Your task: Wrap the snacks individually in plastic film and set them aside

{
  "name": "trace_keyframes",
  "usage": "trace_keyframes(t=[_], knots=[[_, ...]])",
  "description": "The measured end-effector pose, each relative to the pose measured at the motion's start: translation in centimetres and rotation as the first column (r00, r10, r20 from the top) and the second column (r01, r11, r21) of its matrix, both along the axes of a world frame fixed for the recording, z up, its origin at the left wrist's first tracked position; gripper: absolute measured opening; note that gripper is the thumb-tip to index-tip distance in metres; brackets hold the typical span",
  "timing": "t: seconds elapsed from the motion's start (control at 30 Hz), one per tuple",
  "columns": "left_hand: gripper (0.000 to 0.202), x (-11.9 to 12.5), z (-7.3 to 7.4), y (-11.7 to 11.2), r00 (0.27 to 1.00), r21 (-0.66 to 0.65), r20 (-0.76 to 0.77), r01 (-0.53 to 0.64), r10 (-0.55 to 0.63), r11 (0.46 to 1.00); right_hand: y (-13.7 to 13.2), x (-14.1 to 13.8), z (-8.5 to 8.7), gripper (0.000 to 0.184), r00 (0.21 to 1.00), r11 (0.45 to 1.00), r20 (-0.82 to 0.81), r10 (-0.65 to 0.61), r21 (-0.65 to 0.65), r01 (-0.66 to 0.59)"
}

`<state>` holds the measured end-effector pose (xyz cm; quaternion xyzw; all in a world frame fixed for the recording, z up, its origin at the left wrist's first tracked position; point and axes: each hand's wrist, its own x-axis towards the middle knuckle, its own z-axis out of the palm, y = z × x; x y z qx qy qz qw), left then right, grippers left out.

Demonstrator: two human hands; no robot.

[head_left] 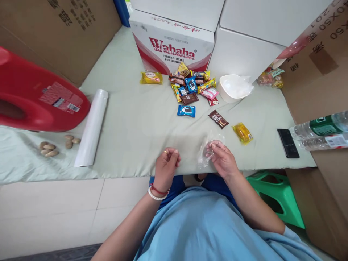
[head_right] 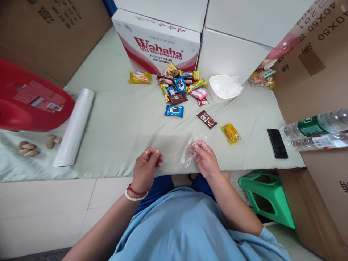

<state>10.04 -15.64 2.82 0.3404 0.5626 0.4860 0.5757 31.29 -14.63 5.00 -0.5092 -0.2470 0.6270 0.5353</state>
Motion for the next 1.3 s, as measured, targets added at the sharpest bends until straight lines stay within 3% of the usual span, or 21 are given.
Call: trace_keyframes(t=[0.07, 0.13, 0.23, 0.33, 0.53, 0.67, 0.8, 0.93, 1.07, 1.13, 1.2, 1.27, 1.3], knots=[[0.055, 0.4, 0.5, -0.4, 0.982, -0.137, 0.107, 0.168, -0.154, 0.976, 0.1, 0.0, 0.1, 0.028, 0.998, 1.000, -0.058, 0.014, -0.013, -0.015], [0.064, 1.1, 0.9, -0.7, 0.938, -0.252, 0.237, 0.312, -0.254, 0.916, 0.1, 0.1, 0.2, 0.028, 0.996, 1.000, -0.085, 0.008, -0.029, -0.011], [0.068, 2.6, 1.1, -0.9, 0.883, -0.337, 0.401, 0.389, -0.243, 0.857, 0.1, 0.1, 0.1, 0.030, 0.993, 0.999, -0.120, 0.009, -0.046, -0.015], [0.063, 3.6, 1.0, -0.4, 0.888, -0.334, 0.439, 0.305, -0.139, 0.892, 0.1, 0.1, -0.1, 0.031, 0.991, 0.998, -0.134, -0.004, -0.066, -0.004], [0.049, 3.0, 0.7, 0.5, 0.958, -0.253, 0.272, 0.163, -0.092, 0.954, 0.1, 0.6, -0.6, 0.032, 0.992, 0.990, -0.035, -0.123, -0.072, 0.120], [0.044, 2.4, 0.6, 0.4, 0.977, -0.205, 0.211, 0.064, -0.019, 0.977, 0.1, 1.3, -1.1, 0.030, 0.990, 0.994, -0.096, -0.100, -0.061, 0.094], [0.047, 1.9, 0.7, 0.2, 0.971, -0.193, 0.241, 0.053, -0.005, 0.980, -0.1, 1.9, -1.7, 0.032, 0.997, 0.999, -0.070, -0.030, -0.041, 0.027], [0.053, 1.3, 1.0, 0.1, 0.959, -0.191, 0.283, 0.065, -0.009, 0.980, -0.2, 1.8, -2.3, 0.040, 0.998, 0.994, -0.003, -0.062, -0.085, 0.061], [0.054, 0.6, 1.1, 0.2, 0.964, -0.181, 0.266, 0.046, 0.004, 0.982, -0.3, 1.7, -2.6, 0.043, 0.983, 0.996, 0.178, -0.051, -0.066, 0.063], [0.055, 0.5, 1.1, 0.4, 0.962, -0.191, 0.271, 0.027, 0.026, 0.981, -0.8, 1.7, -2.3, 0.043, 0.904, 0.992, 0.409, -0.122, 0.052, 0.111], [0.056, 0.6, 1.0, 0.5, 0.960, -0.202, 0.275, 0.014, 0.043, 0.979, -1.5, 1.5, -1.7, 0.040, 0.718, 0.963, 0.650, -0.248, 0.248, 0.108], [0.056, 0.9, 1.1, 0.5, 0.959, -0.209, 0.279, 0.014, 0.046, 0.978, -2.3, 0.9, -1.1, 0.032, 0.557, 0.928, 0.782, -0.280, 0.369, -0.052], [0.056, 1.1, 1.1, 0.4, 0.959, -0.207, 0.282, 0.020, 0.040, 0.978, -2.7, 0.4, -0.8, 0.030, 0.520, 0.912, 0.820, -0.240, 0.374, -0.169]])
